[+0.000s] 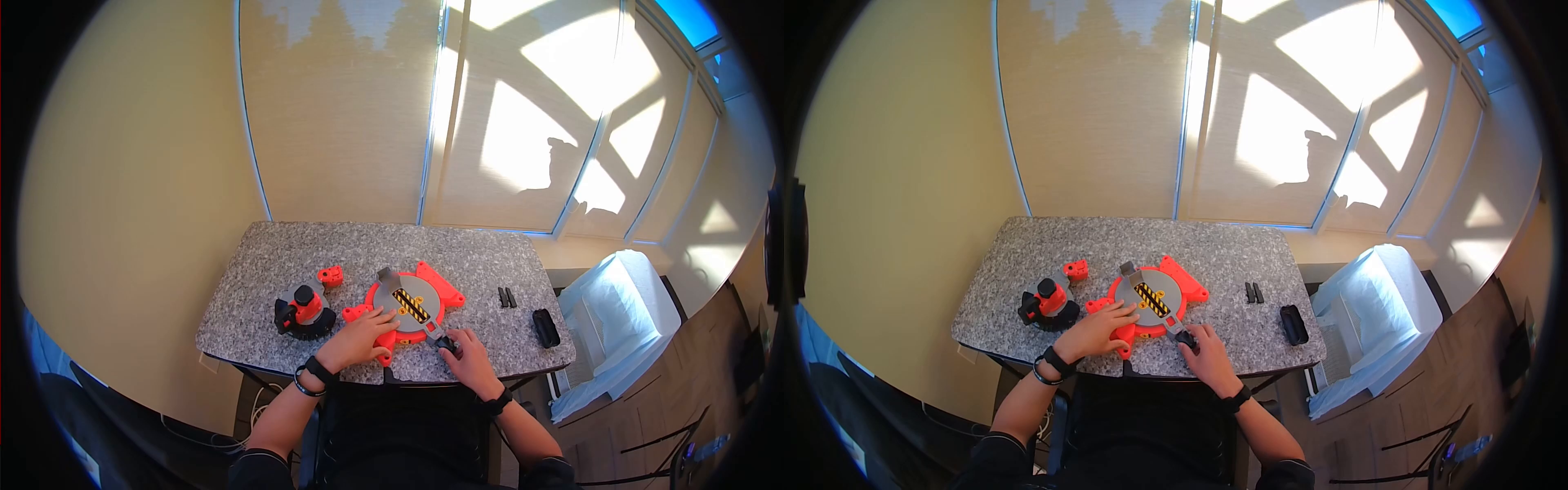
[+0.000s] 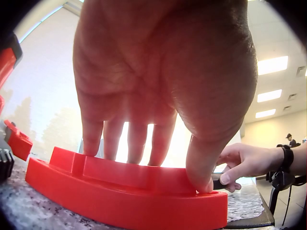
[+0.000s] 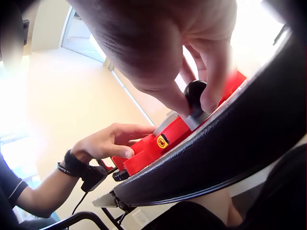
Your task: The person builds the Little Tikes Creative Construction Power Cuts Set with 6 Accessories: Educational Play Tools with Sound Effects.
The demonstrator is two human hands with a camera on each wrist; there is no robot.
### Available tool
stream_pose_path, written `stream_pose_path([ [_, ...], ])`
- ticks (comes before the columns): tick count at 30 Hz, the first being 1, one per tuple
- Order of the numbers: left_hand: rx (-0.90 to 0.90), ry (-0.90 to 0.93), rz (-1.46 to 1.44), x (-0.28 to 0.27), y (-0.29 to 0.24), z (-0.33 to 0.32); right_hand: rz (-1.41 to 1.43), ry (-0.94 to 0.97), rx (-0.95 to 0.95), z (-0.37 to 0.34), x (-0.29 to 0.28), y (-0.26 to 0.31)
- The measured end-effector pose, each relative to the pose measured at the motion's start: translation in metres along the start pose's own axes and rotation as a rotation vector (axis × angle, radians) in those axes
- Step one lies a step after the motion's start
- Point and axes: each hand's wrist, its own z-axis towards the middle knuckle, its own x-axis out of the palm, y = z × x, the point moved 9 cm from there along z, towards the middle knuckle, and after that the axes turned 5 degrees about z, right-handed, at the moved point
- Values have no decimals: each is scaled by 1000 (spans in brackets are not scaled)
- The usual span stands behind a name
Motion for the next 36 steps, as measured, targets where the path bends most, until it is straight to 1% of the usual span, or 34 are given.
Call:
stream_pose_path([
  [14,5,3,4,0,0,0,1,-32,-12,0,2,-14],
  [17,13,4,16,0,-1,1,-59,-35,-28,0,2,-14],
  [20,3,12,13,1,0,1,0,3,19,0,1,-4],
  [22,2,12,10,0,-1,1,5,17,13,1,-1,6],
  [25,6,6,11,1,0,1,-21,11,-25,1,0,2],
  [36,3,5,15,1,0,1,-35,-3,-55,0,2,-2],
])
